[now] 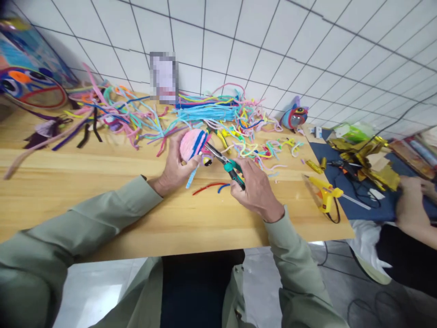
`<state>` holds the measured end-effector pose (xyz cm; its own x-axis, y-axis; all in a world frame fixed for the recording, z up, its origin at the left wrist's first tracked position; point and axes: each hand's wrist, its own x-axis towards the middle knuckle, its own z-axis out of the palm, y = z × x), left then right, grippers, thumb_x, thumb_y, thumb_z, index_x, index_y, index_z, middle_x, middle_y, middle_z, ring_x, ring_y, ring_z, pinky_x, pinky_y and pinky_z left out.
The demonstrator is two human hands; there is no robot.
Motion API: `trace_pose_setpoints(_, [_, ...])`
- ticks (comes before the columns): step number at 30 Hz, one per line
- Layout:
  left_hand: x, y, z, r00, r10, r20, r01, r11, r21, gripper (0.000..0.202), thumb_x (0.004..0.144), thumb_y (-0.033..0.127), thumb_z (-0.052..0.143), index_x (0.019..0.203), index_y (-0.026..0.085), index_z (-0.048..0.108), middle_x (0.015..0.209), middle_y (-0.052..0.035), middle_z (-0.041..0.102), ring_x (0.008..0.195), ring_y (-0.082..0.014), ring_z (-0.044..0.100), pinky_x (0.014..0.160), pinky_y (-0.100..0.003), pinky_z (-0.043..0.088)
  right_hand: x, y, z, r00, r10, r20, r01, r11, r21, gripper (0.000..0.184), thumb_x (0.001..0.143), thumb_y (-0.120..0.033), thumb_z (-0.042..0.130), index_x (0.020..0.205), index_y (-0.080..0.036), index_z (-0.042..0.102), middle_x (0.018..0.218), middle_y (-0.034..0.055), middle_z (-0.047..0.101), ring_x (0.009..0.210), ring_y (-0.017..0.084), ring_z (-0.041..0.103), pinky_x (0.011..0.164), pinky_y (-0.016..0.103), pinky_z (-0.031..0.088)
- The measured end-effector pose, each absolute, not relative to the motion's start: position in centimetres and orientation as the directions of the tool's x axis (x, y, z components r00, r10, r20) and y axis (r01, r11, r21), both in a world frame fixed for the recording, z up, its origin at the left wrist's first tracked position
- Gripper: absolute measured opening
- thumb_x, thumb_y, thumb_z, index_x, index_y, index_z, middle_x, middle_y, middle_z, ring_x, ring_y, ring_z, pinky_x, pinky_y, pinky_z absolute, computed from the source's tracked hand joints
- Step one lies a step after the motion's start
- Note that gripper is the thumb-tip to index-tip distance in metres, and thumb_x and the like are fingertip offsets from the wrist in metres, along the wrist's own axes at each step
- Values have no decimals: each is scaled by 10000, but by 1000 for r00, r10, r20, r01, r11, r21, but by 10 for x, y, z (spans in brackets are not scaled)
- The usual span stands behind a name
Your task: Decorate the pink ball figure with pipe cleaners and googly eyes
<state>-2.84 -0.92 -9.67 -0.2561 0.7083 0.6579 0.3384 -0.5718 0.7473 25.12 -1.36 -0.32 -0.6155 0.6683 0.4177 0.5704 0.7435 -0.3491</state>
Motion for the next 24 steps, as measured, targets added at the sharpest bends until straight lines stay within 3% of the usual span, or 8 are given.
trace_pose_setpoints(4, [-33,-11,-92,-235,677,698,407,-583,703,865,975,799,775,1637,314,502,1607,-146,583,1547,-409,572,1354,-626,459,249,-6,-14,-635,632,444,558,773,-302,413,940,-305,654,1350,-255,667,1148,109,819,1025,323,791,938,472,649])
trace_pose_setpoints(8, [-35,-14,-92,-230,691,686,415,-567,711,885,953,831,778,1633,330,515,1614,-139,571,1553,-429,573,1361,-653,454,252,-6,-19,-635,633,444,562,772,-296,383,961,-322,679,1339,-264,679,1103,93,818,983,317,790,909,461,645])
trace_pose_setpoints(15, [-36,-15,-92,-202,738,644,391,-542,744,983,904,875,799,1668,351,473,1648,-142,554,1644,-464,490,1380,-670,441,252,-3,-23,-625,613,484,537,787,-305,377,978,-304,665,1351,-248,671,1165,115,830,1069,333,806,941,481,655])
trace_pose_setpoints(20, [-38,-18,-90,-148,727,670,447,-556,701,871,979,799,766,1663,339,485,1610,-141,588,1569,-437,566,1345,-657,485,249,-5,-25,-623,599,504,522,797,-303,362,969,-300,676,1329,-257,676,1184,115,839,1082,333,814,951,487,660])
trace_pose_setpoints(24, [-37,-18,-92,-163,741,651,394,-556,731,859,996,781,763,1652,296,497,1601,-156,594,1535,-414,595,1353,-638,475,249,-5,-28,-621,586,520,529,804,-272,354,965,-274,685,1319,-257,678,1201,117,838,1029,318,815,925,480,665])
